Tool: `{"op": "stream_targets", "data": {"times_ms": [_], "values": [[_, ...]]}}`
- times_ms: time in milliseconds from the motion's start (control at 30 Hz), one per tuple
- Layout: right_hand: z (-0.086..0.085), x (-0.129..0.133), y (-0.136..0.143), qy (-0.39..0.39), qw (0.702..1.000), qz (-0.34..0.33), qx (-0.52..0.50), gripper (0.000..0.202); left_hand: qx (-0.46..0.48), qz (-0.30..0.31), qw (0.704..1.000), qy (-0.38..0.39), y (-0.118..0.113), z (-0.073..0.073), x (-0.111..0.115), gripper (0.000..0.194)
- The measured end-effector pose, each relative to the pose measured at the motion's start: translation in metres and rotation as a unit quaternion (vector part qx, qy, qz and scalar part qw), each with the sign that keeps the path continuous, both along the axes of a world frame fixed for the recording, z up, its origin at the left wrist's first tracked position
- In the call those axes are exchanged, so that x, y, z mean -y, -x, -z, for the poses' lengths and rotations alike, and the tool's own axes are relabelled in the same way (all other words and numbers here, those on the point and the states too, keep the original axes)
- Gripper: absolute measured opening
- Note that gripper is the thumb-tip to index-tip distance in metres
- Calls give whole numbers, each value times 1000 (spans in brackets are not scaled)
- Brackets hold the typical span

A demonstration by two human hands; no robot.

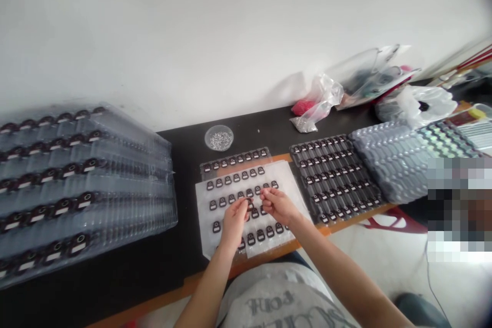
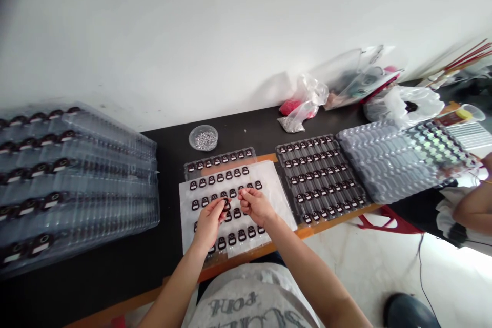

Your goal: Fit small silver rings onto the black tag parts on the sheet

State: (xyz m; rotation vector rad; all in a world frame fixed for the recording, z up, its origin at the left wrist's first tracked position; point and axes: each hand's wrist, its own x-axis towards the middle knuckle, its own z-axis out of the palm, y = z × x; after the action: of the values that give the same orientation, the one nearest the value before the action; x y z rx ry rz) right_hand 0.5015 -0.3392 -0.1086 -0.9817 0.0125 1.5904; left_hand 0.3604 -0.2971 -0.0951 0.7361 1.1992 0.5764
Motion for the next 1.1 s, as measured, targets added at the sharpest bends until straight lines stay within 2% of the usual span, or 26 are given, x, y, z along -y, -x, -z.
{"op": "stream_targets", "data": {"times_ms": [300, 600, 733, 833, 933, 1000, 1100], "values": [[-15, 3, 0, -25, 999, -29, -3, 25, -10, 13, 1000, -16, -3, -1, 2, 33], [-17, 5, -1, -55, 997, -35, -43, 16, -19, 36, 998, -46, -5, -9, 3, 32], [-18, 6, -1, -63, 997, -47, -23, 16, -30, 43, 997, -58, -3, -9, 4, 30], [-21, 7, 2, -68, 995, -50, 59, 16, -46, 57, 994, -84, -3, -8, 4, 30], [-23, 8, 8, -57, 972, -63, 220, 13, -71, 68, 987, -126, -3, -5, 6, 30], [-23, 8, 11, -59, 934, -71, 345, 11, -86, 70, 983, -150, -4, -3, 6, 30], [-21, 8, 14, -86, 855, -64, 507, 8, -99, 68, 977, -178, -6, -1, 7, 27]]}}
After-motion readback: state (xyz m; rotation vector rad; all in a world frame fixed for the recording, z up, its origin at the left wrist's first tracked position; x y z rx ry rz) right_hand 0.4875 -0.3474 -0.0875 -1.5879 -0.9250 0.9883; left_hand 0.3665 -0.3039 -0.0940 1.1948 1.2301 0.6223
